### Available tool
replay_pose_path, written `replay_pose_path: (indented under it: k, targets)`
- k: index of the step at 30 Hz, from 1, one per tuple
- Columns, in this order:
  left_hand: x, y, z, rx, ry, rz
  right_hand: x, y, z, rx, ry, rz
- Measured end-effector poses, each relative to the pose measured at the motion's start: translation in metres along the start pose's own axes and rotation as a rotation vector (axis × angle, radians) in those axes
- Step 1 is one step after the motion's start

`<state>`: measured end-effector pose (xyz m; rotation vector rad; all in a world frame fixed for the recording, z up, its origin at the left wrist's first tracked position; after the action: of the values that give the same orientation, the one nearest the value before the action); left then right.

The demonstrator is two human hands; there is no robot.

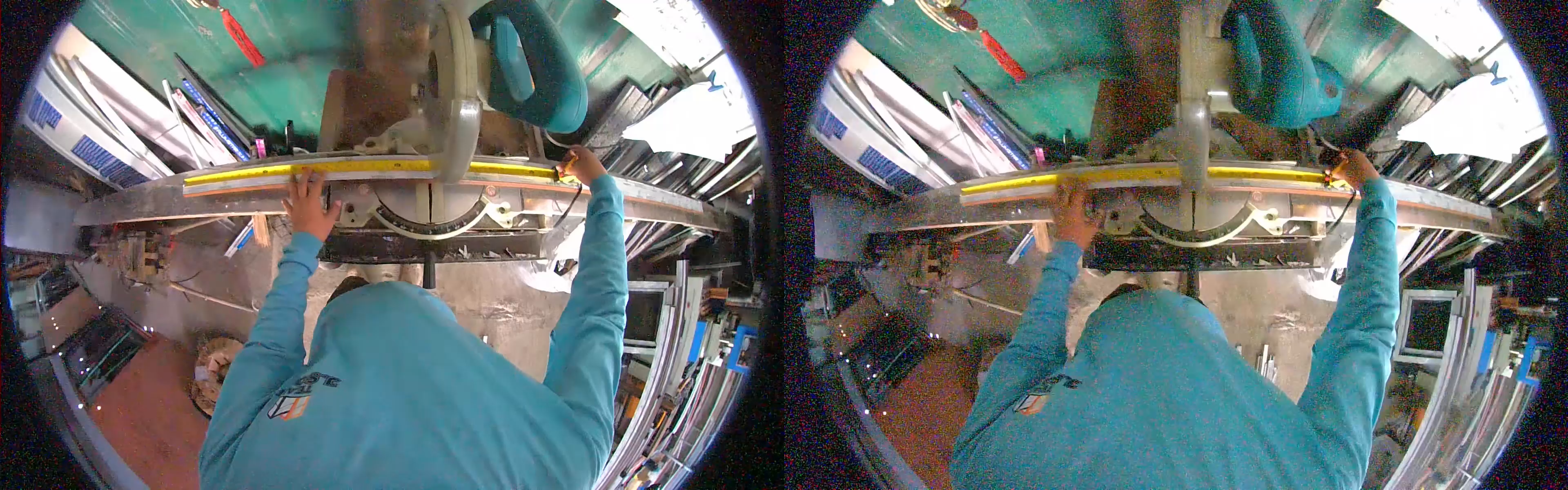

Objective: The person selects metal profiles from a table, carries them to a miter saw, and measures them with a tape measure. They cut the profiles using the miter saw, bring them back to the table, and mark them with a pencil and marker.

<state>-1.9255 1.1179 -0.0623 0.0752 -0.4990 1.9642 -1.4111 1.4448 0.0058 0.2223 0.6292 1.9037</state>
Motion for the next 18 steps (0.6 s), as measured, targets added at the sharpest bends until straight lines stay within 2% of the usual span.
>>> replay_pose_path:
  k: [1, 3, 5, 6, 10, 12, 13, 15, 16, 17, 18]
  targets:
    - [-0.001, 0.0, 0.0, -0.005, 0.004, -0.002, -0.003, 0.009, 0.0, 0.144, 0.015, 0.025]
    - [0.0, -0.001, 0.002, -0.009, -0.006, -0.006, -0.004, 0.006, -0.002, 0.123, 0.022, 0.022]
    - [0.0, -0.004, 0.008, -0.026, 0.002, -0.011, -0.012, 0.014, 0.001, 0.142, -0.123, 0.059]
    - [0.0, -0.006, 0.01, -0.04, 0.01, -0.021, -0.015, 0.024, 0.006, -0.108, -0.105, 0.02]
    - [0.001, -0.007, 0.01, -0.027, 0.009, -0.036, -0.019, 0.021, 0.003, -0.058, -0.146, -0.003]
    - [0.003, -0.007, 0.008, -0.023, 0.017, -0.031, -0.027, 0.044, 0.012, -0.291, -0.237, 0.051]
    - [0.003, -0.007, 0.007, -0.022, 0.02, -0.035, -0.025, 0.041, 0.006, -0.289, -0.238, 0.047]
    - [0.003, -0.008, 0.009, -0.017, -0.015, -0.052, -0.03, 0.061, 0.013, -0.228, -0.525, 0.213]
    - [0.002, -0.008, 0.008, -0.017, -0.011, -0.055, -0.034, 0.069, 0.005, -0.171, -0.497, 0.202]
    - [0.002, -0.007, 0.008, -0.01, -0.028, -0.069, -0.039, 0.082, -0.008, 0.082, -0.341, 0.061]
    - [0.001, -0.007, 0.008, -0.003, -0.044, -0.083, -0.044, 0.099, -0.023, 0.289, -0.432, 0.139]
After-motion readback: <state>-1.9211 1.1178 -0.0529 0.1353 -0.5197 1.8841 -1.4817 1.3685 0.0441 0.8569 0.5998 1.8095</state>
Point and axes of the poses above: each hand's wrist, its own x-axis towards the middle knuckle, its own z-axis out of the back of the hand, y = z × x, the point moved 8 cm from there along x, towards the middle knuckle, and after that the axes turned 6 degrees about -y, right-handed, at the moved point
